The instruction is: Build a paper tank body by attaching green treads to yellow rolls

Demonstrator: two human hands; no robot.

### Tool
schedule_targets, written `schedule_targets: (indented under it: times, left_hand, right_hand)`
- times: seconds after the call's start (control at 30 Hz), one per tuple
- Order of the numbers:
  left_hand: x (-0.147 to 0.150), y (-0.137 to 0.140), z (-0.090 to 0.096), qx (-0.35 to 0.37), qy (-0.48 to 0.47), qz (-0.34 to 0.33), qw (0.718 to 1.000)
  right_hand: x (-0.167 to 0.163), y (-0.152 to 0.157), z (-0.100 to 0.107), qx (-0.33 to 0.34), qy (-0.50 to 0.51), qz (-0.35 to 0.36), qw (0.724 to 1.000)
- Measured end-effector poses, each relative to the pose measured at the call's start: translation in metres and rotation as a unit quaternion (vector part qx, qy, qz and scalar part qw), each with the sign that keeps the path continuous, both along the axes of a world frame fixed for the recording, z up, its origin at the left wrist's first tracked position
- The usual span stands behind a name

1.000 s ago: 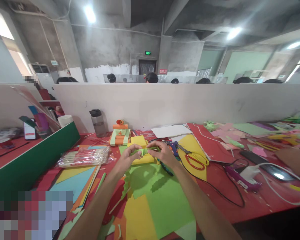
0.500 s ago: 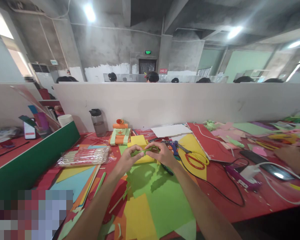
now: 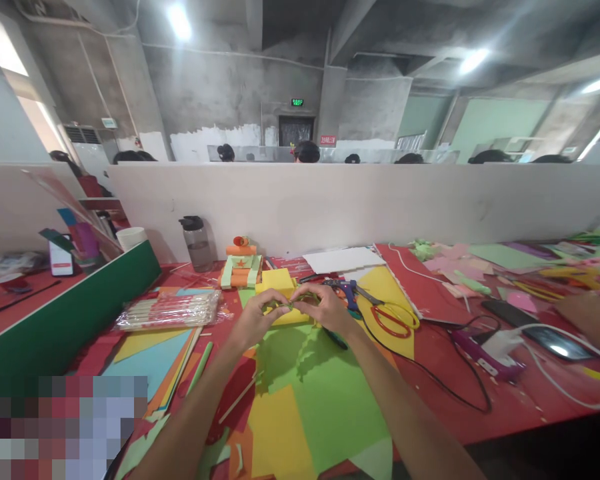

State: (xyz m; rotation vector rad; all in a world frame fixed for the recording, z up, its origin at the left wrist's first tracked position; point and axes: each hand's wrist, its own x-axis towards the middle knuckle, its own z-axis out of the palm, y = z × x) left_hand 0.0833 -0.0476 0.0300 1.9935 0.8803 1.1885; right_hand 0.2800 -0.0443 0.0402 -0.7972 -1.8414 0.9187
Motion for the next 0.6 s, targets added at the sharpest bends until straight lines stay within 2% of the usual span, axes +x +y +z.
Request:
schedule_targets:
  times: [0.2,0.37,0.6]
  left_hand:
    - [0.0015,-0.0031,-0.0009,0.078,0.032,0.017,0.996]
    - [0.0025,-0.0049,-0.0007,0.09,0.042,0.026,0.995]
    - [0.0041,-0.0061,-0.0011,0.089,0.045,0.045,0.994]
  right_hand:
    - [-0.0016,-0.0011,0.0004,0.008,0.004,-0.003,1.0]
    - [-0.0022,0.0009,-0.0018,0.021,0.017,-0.017,1.0]
    - [-0.0015,0.0002,0.0016,0.07,-0.009,-0.028,0.997]
